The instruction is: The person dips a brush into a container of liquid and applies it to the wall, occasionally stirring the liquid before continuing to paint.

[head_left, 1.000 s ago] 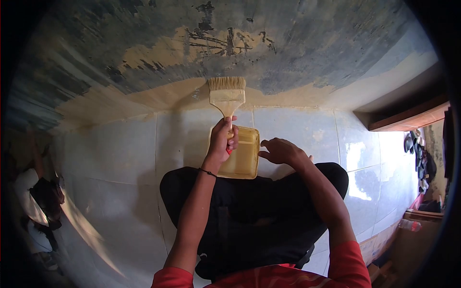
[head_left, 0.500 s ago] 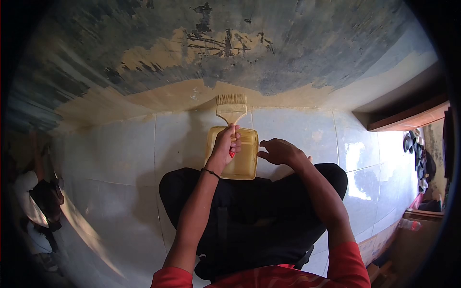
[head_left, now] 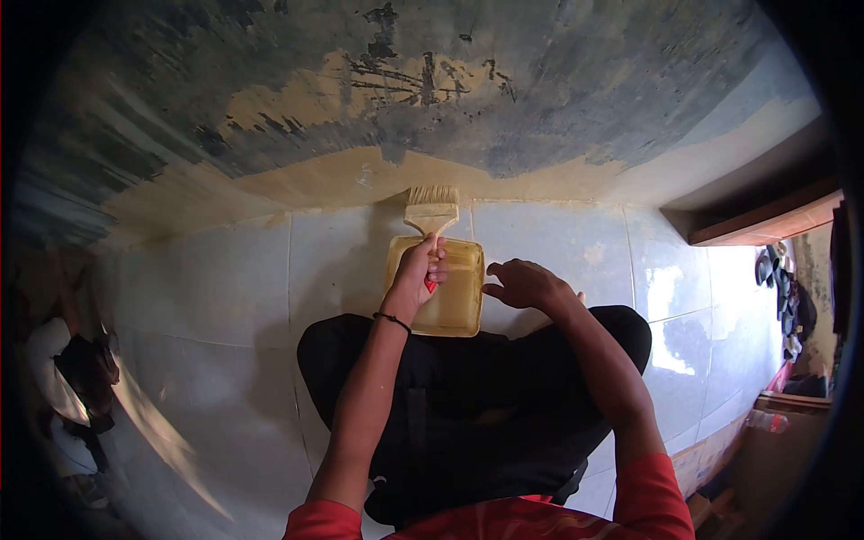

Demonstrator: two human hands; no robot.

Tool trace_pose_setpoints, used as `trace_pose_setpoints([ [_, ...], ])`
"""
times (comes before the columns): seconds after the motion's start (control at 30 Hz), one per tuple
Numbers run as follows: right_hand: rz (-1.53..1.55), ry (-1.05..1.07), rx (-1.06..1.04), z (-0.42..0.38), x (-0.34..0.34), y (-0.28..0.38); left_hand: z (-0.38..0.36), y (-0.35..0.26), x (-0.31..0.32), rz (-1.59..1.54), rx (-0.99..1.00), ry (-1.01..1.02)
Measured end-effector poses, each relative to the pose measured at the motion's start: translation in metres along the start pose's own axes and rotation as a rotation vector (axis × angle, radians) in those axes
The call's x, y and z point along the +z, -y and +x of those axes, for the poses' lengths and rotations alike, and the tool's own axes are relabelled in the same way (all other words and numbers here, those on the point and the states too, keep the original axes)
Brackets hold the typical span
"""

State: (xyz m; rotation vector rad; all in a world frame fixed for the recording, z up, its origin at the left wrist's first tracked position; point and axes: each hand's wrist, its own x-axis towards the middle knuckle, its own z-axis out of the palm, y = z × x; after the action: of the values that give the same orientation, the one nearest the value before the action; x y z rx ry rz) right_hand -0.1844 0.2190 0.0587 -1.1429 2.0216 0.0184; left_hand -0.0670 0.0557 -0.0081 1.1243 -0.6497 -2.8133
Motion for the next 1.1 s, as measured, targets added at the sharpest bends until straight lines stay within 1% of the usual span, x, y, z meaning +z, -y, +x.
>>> trace_pose_setpoints([
  [0.07, 0.006, 0.002, 0.000, 0.000, 0.000, 0.001, -0.001, -0.002, 0.000, -0.012, -0.015, -0.007],
  [0.33, 0.021, -0.001, 0.011, -0.002, -0.002, 0.001, -0.007, -0.019, -0.005, -0.105, -0.063, 0.069],
  [0.4, 0.012, -0.001, 0.010, -0.001, -0.002, 0.001, -0.007, -0.022, -0.006, -0.128, -0.072, 0.044],
  [0.47, 0.014, -0.003, 0.007, -0.004, -0.004, 0.003, -0.005, -0.023, -0.010, -0.156, -0.073, 0.092],
  [0.6, 0.019, -0.044, -0.012, 0.000, 0.001, -0.002, -0.011, -0.028, -0.004, -0.162, -0.047, 0.051],
  [0.67, 0.021, -0.044, -0.014, 0.000, 0.002, -0.003, -0.020, -0.031, 0.002, -0.135, 0.035, -0.036],
  [0.7, 0.022, -0.044, -0.017, -0.001, 0.002, -0.003, -0.022, -0.032, 0.003, -0.135, 0.034, -0.037],
  [0.87, 0.023, -0.047, -0.010, 0.000, 0.002, -0.002, -0.037, -0.038, 0.008, -0.005, 0.180, -0.109],
  [0.9, 0.022, -0.055, -0.019, -0.001, 0.001, -0.002, -0.043, -0.040, 0.012, -0.005, 0.180, -0.109],
  [0.93, 0.023, -0.054, -0.018, 0.000, 0.001, -0.002, -0.050, -0.041, 0.016, 0.026, 0.223, -0.114],
  [0.97, 0.020, -0.032, -0.008, 0.000, -0.001, -0.001, -0.057, -0.043, 0.020, 0.058, 0.266, -0.119],
  [1.0, 0.018, -0.009, 0.002, 0.000, -0.001, 0.000, -0.062, -0.045, 0.022, 0.059, 0.264, -0.120],
  [1.1, 0.021, -0.025, -0.019, 0.002, 0.001, -0.001, -0.073, -0.049, 0.024, 0.120, 0.348, -0.075],
])
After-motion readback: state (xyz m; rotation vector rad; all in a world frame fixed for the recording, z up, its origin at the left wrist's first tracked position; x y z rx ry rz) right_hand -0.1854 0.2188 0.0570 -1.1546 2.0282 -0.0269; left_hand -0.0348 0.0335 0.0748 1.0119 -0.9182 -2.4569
